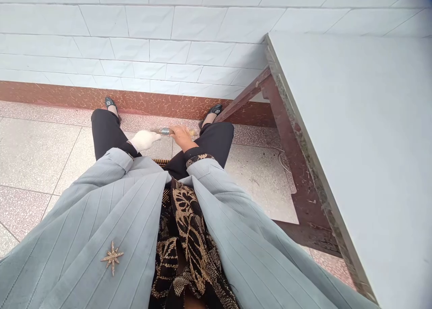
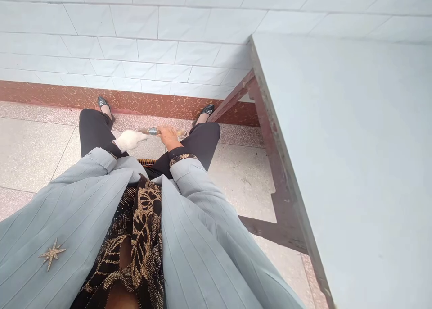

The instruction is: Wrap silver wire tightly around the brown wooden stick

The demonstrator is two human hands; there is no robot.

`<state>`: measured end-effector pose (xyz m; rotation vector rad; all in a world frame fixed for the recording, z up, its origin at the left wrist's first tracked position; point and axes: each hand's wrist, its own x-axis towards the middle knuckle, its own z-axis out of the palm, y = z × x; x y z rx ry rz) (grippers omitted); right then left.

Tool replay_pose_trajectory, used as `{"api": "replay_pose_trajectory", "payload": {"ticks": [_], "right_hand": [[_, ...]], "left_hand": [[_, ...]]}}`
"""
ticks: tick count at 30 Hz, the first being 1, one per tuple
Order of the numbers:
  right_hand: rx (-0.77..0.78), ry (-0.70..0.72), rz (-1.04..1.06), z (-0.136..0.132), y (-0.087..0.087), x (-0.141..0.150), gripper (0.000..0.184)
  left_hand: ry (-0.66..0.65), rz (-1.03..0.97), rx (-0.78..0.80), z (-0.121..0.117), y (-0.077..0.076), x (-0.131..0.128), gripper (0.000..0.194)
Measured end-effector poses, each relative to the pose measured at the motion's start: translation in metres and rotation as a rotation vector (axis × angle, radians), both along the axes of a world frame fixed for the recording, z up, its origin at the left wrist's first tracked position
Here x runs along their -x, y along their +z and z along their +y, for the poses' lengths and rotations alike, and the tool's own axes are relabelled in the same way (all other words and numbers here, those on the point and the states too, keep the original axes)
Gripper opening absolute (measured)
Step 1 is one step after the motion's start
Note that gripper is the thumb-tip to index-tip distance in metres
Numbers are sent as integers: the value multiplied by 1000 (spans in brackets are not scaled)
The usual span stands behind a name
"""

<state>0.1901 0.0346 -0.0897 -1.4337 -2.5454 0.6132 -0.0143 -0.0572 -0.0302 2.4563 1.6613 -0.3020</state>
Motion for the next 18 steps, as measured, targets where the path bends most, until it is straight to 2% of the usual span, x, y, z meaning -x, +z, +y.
{"api": "replay_pose_trajectory", "payload": {"ticks": [4,9,13,15,18], "right_hand": [[-21,110,-52,2,0,0,29],[-32,259,-53,5,-1,1,30],[-75,361,73,7,-4,1,33],[-86,371,165,9,-5,1,37],[-74,299,294,10,-7,4,41]], "left_hand": [[35,57,-32,5,18,1,38],[52,-35,-21,22,30,3,35],[115,-244,-27,40,23,18,31],[202,-426,-9,43,15,27,26],[407,-780,122,37,2,32,20]]}}
